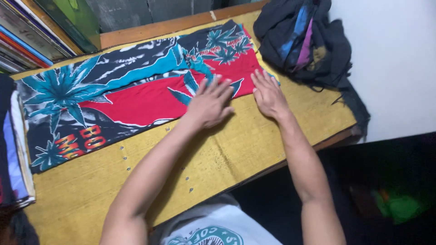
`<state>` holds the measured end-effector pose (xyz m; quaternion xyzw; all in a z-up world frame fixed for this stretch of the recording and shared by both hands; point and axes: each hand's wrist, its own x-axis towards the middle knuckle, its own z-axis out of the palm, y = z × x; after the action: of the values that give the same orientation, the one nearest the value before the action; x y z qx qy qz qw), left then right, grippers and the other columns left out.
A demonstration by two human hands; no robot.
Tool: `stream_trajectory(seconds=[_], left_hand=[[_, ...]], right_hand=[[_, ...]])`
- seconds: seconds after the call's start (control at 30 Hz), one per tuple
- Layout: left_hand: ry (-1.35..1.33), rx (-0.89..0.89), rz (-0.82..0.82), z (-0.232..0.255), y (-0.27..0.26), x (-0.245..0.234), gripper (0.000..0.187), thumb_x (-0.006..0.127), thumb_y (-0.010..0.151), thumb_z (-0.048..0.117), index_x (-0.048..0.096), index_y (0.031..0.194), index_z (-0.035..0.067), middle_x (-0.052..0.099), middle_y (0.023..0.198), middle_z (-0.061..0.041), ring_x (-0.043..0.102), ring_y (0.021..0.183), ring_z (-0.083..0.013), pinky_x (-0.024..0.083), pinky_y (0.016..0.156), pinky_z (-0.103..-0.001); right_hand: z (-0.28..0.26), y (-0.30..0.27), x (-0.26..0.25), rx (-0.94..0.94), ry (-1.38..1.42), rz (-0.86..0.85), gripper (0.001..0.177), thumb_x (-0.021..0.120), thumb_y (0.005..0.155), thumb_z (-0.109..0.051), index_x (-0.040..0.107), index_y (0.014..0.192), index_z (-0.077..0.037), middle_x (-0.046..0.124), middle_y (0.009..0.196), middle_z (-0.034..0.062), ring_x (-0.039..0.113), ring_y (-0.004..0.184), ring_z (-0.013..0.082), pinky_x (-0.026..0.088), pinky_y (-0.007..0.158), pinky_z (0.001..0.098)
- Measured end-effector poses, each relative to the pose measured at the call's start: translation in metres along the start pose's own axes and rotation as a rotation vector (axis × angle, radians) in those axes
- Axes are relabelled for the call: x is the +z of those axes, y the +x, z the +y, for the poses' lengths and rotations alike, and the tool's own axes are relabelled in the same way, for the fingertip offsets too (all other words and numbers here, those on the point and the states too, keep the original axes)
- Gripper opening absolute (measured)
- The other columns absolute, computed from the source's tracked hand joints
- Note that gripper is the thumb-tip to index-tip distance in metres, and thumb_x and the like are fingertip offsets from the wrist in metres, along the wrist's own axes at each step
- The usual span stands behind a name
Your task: The person folds a patterned shirt on a yellow mat by hand. They smooth the fabric, fold the sleeves inward, fold the sides toward the center, and then fold the shirt in half to create a compact rectangle.
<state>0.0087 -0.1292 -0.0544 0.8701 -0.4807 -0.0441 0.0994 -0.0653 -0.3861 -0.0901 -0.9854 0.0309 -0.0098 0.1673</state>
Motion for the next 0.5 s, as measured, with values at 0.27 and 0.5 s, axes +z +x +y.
stream_trajectory(seconds=[0.27, 0.5], left_hand=[[-0.009, 0.007, -0.099, 0.013, 0.028, 0.027, 0.089, 0.031, 0.098, 0.076, 0.026, 0.164, 0.016, 0.023, 0.172, -0.004, 0.017, 0.159, -0.0268, 0.013, 0.128, -0.056], [0.029, -0.193, -0.069, -0.036, -0.098, 0.004, 0.095, 0.031, 0.096, 0.080, 0.025, 0.163, 0.015, 0.024, 0.171, -0.009, 0.018, 0.159, -0.0304, 0.009, 0.127, -0.060]], right_hand=[[0.010, 0.004, 0.005, -0.042, -0.007, -0.019, 0.071, 0.043, 0.092, -0.020, 0.036, 0.162, -0.012, 0.026, 0.170, 0.0139, 0.019, 0.156, 0.0394, 0.018, 0.125, 0.0562], [0.032, 0.009, 0.020, -0.255, -0.065, 0.087, 0.070, 0.049, 0.091, -0.013, 0.043, 0.158, 0.004, 0.036, 0.163, 0.0314, 0.030, 0.149, 0.0528, 0.024, 0.119, 0.0623]])
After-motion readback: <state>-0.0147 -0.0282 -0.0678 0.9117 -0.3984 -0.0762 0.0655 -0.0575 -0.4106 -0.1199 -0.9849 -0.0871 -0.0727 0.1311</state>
